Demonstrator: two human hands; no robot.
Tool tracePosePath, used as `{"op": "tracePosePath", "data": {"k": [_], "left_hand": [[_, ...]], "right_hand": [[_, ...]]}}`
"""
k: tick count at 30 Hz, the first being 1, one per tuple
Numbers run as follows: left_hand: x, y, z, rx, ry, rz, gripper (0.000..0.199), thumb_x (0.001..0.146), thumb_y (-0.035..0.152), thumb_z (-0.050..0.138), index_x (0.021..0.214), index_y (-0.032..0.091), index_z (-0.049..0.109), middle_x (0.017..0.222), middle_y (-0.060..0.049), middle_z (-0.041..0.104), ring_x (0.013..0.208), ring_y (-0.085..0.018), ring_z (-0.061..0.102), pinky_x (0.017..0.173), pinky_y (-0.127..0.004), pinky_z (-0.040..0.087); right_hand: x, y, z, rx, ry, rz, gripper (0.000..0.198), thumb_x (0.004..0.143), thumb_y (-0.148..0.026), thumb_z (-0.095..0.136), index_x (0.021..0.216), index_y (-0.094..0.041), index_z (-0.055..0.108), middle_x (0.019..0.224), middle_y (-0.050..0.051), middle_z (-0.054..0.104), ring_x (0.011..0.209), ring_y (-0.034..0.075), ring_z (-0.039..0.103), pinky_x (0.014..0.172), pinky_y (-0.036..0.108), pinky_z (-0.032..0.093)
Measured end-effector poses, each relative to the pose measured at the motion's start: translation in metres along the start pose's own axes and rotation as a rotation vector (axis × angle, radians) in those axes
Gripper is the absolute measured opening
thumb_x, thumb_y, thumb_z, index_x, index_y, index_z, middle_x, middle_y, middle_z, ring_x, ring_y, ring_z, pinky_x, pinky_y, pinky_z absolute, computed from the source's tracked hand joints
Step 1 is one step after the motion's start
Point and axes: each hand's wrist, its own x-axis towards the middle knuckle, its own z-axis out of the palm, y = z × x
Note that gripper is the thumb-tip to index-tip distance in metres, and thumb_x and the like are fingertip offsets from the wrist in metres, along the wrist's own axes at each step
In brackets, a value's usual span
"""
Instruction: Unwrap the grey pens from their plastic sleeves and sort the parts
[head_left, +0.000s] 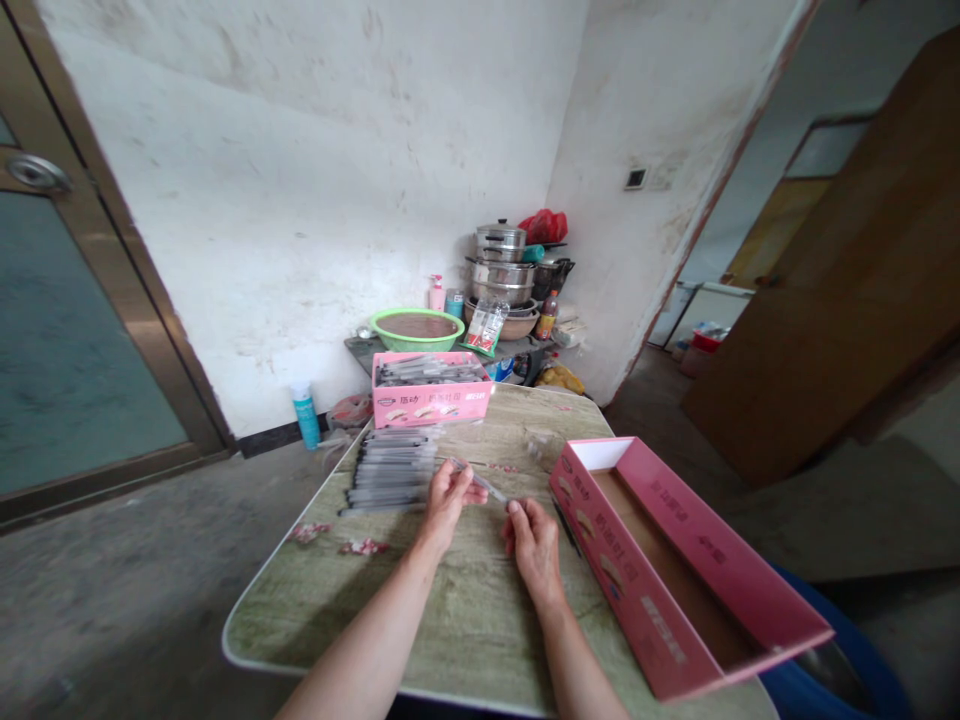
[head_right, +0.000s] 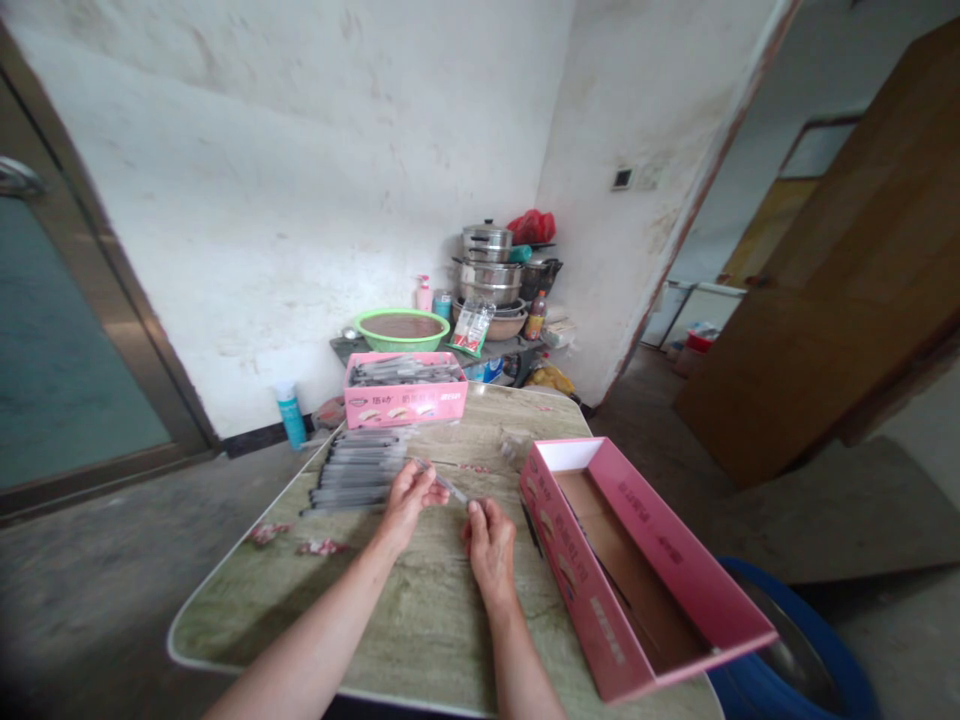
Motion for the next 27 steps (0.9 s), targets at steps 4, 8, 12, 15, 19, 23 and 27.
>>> {"op": "tracePosePath", "data": {"k": [4,8,12,15,19,23,27], "left_hand": [[-0.0004,0.0007,0.0003,0.006,0.003,0.002,0.042,0.073,0.049,0.068,0.091,0.016,0.05,0.067,-0.002,0.066,0.058,-0.016,0.066,0.056,-0.027,0.055],[-0.0011,0.0026,0.0008,0.001,0.018,0.001,0.044,0.071,0.05,0.069,0.091,0.016,0.05,0.067,-0.002,0.065,0.057,-0.016,0.065,0.055,-0.028,0.055],[-0.0021,0.0029,0.0015,0.002,-0.009,-0.004,0.044,0.071,0.05,0.069,0.09,0.016,0.05,0.068,-0.003,0.066,0.059,-0.017,0.066,0.056,-0.028,0.055],[-0.0025,0.0018,0.0019,-0.001,-0.035,-0.005,0.042,0.072,0.049,0.068,0.091,0.016,0.05,0.069,-0.003,0.066,0.059,-0.016,0.065,0.056,-0.028,0.054],[-0.002,0.0011,0.0012,-0.003,-0.027,-0.001,0.042,0.072,0.049,0.068,0.092,0.016,0.05,0.07,-0.003,0.066,0.059,-0.016,0.066,0.057,-0.028,0.054],[-0.0016,0.0018,0.0005,0.001,-0.025,-0.002,0.042,0.072,0.05,0.068,0.092,0.016,0.05,0.07,-0.004,0.067,0.059,-0.016,0.065,0.057,-0.028,0.055],[-0.0018,0.0017,0.0008,0.003,-0.034,-0.015,0.043,0.071,0.051,0.068,0.092,0.017,0.051,0.07,-0.003,0.067,0.058,-0.016,0.065,0.057,-0.028,0.054]], "right_hand": [[-0.0005,0.001,0.0008,0.012,-0.001,0.042,0.046,0.093,-0.048,0.04,0.059,-0.02,0.052,0.046,-0.002,0.053,0.041,0.013,0.047,0.047,0.023,0.037],[-0.0003,0.0007,0.001,0.052,0.002,0.032,0.032,0.09,-0.045,0.048,0.072,-0.02,0.055,0.052,-0.003,0.056,0.041,0.012,0.046,0.045,0.022,0.035],[-0.0004,0.0006,0.0006,0.029,0.001,-0.008,0.038,0.092,-0.043,0.045,0.062,-0.02,0.051,0.048,-0.003,0.052,0.043,0.012,0.046,0.048,0.022,0.036],[-0.0006,0.0009,0.0009,0.011,0.003,0.004,0.045,0.094,-0.045,0.041,0.056,-0.021,0.049,0.043,-0.003,0.049,0.041,0.012,0.046,0.047,0.023,0.036],[-0.0004,-0.0001,0.0012,0.028,0.002,0.037,0.045,0.093,-0.047,0.041,0.059,-0.02,0.052,0.044,-0.003,0.052,0.039,0.012,0.045,0.045,0.023,0.035],[-0.0008,-0.0026,0.0005,0.016,-0.034,0.005,0.041,0.092,-0.044,0.046,0.059,-0.02,0.05,0.046,-0.003,0.053,0.04,0.011,0.046,0.046,0.021,0.035],[-0.0012,-0.0027,0.001,0.004,-0.052,0.012,0.04,0.093,-0.044,0.043,0.062,-0.02,0.052,0.048,-0.003,0.054,0.042,0.012,0.047,0.047,0.021,0.035]]}}
